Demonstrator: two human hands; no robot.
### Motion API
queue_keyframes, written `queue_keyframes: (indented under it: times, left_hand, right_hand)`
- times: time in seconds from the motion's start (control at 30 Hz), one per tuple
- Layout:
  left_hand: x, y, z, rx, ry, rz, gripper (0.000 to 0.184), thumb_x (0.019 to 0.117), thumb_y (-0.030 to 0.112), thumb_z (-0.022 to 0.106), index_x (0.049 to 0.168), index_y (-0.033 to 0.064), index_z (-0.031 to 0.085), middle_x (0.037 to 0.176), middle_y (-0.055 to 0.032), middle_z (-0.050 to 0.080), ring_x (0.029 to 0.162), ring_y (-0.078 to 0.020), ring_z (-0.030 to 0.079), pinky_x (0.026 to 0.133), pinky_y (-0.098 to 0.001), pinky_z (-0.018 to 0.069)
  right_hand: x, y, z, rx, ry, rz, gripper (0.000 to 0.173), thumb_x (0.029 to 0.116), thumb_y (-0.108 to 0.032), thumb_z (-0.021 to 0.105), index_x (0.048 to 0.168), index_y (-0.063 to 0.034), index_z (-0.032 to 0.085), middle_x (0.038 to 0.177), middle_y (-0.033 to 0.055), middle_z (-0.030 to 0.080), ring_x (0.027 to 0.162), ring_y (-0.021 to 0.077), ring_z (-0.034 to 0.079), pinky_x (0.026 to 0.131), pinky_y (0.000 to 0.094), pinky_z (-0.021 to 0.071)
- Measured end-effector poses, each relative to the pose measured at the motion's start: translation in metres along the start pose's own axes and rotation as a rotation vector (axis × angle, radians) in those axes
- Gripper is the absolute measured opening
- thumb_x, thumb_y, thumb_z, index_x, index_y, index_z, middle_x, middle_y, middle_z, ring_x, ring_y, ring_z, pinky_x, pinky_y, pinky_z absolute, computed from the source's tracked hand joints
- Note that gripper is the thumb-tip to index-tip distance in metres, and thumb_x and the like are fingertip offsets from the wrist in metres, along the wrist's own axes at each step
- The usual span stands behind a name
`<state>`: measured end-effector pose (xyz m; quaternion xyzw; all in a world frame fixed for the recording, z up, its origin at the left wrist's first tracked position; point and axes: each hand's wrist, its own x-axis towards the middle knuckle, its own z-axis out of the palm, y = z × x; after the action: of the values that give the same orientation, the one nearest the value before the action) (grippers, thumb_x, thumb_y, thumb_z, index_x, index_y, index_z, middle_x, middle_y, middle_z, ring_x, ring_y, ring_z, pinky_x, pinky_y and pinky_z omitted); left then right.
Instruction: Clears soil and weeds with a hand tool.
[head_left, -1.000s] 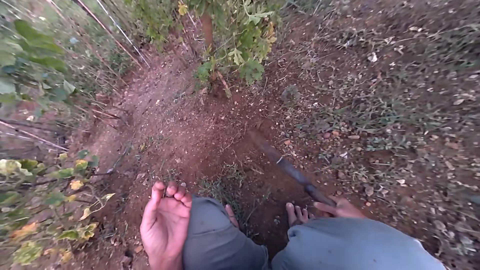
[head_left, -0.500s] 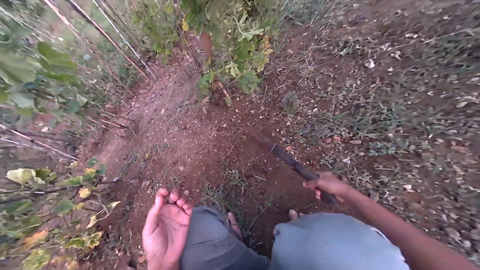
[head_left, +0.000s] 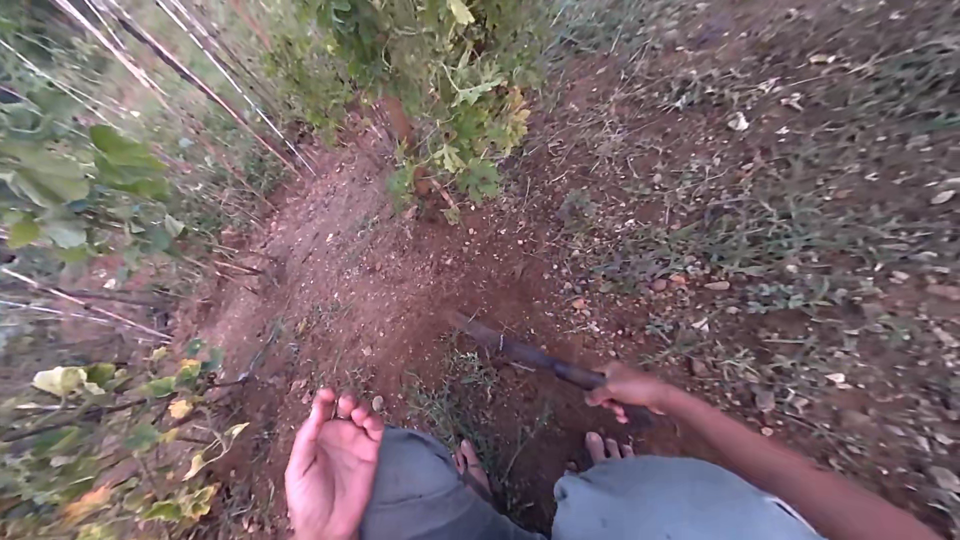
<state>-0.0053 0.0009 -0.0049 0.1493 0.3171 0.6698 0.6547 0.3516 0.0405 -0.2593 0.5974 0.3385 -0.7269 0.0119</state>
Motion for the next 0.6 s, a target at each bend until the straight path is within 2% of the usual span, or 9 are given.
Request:
queue_keyframes:
  times: [0.07,0.13,0.27,0.33,0.43,0.53,0.6]
  left_hand:
    - [0.001,-0.003,0.003,-0.014,-0.015,-0.026,0.022,0.1000,0.024,0.058,0.099,0.0103,0.076,0.086,-0.0074,0.072,0.080,-0.0202,0.073,0.076,-0.0337,0.0615]
    - [0.002,-0.005,0.005,-0.017,-0.033,-0.060,0.022,0.0993,0.025,0.060,0.100,0.0100,0.076,0.087,-0.0074,0.072,0.081,-0.0201,0.072,0.076,-0.0335,0.0608]
    - [0.003,-0.009,0.009,0.001,-0.003,-0.072,0.024,0.1003,0.025,0.057,0.099,0.0102,0.076,0.086,-0.0077,0.073,0.080,-0.0202,0.073,0.075,-0.0329,0.0614]
    - [0.005,-0.013,0.011,-0.020,-0.013,-0.088,0.024,0.1002,0.024,0.058,0.099,0.0091,0.076,0.086,-0.0088,0.073,0.080,-0.0208,0.073,0.075,-0.0331,0.0613]
    - [0.008,-0.017,0.014,-0.036,-0.018,-0.122,0.023,0.1005,0.024,0.057,0.099,0.0087,0.075,0.086,-0.0087,0.072,0.080,-0.0208,0.073,0.076,-0.0331,0.0610]
    - [0.010,-0.016,0.012,-0.039,-0.017,-0.130,0.024,0.1007,0.024,0.057,0.099,0.0088,0.074,0.086,-0.0086,0.072,0.080,-0.0207,0.073,0.076,-0.0332,0.0611]
    - [0.010,-0.014,0.011,-0.048,-0.029,-0.128,0.023,0.0998,0.024,0.058,0.099,0.0086,0.075,0.087,-0.0087,0.072,0.081,-0.0213,0.073,0.077,-0.0332,0.0611]
  right_hand:
    - [-0.009,-0.001,-0.022,0.102,0.091,-0.028,0.020,0.0996,-0.012,0.067,0.113,-0.0010,0.056,0.065,0.0014,0.053,0.047,0.0113,0.054,0.050,0.0274,0.0542]
    - [-0.008,-0.008,-0.031,0.261,0.215,-0.068,0.026,0.1027,-0.017,0.064,0.121,-0.0019,0.054,0.069,-0.0002,0.051,0.049,0.0097,0.053,0.052,0.0273,0.0546]
    - [0.031,-0.012,-0.001,0.543,0.362,-0.113,0.033,0.1015,-0.012,0.064,0.129,-0.0025,0.048,0.073,-0.0001,0.051,0.053,0.0102,0.056,0.058,0.0295,0.0581]
    - [0.042,0.004,0.031,0.460,0.303,-0.067,0.030,0.0976,-0.007,0.065,0.123,0.0016,0.051,0.071,0.0029,0.055,0.053,0.0129,0.059,0.057,0.0318,0.0588]
    - [0.034,0.038,0.060,0.170,0.080,0.030,0.029,0.0932,-0.003,0.069,0.119,0.0029,0.056,0.069,0.0060,0.057,0.052,0.0163,0.060,0.055,0.0342,0.0577]
    - [0.008,0.044,0.032,0.219,0.059,0.008,0.025,0.0929,-0.003,0.071,0.114,-0.0001,0.058,0.063,0.0032,0.055,0.047,0.0131,0.055,0.049,0.0285,0.0528]
    - [-0.010,0.040,0.003,0.272,0.123,-0.022,0.019,0.0962,-0.004,0.068,0.111,-0.0004,0.057,0.062,0.0018,0.054,0.047,0.0128,0.056,0.049,0.0289,0.0552]
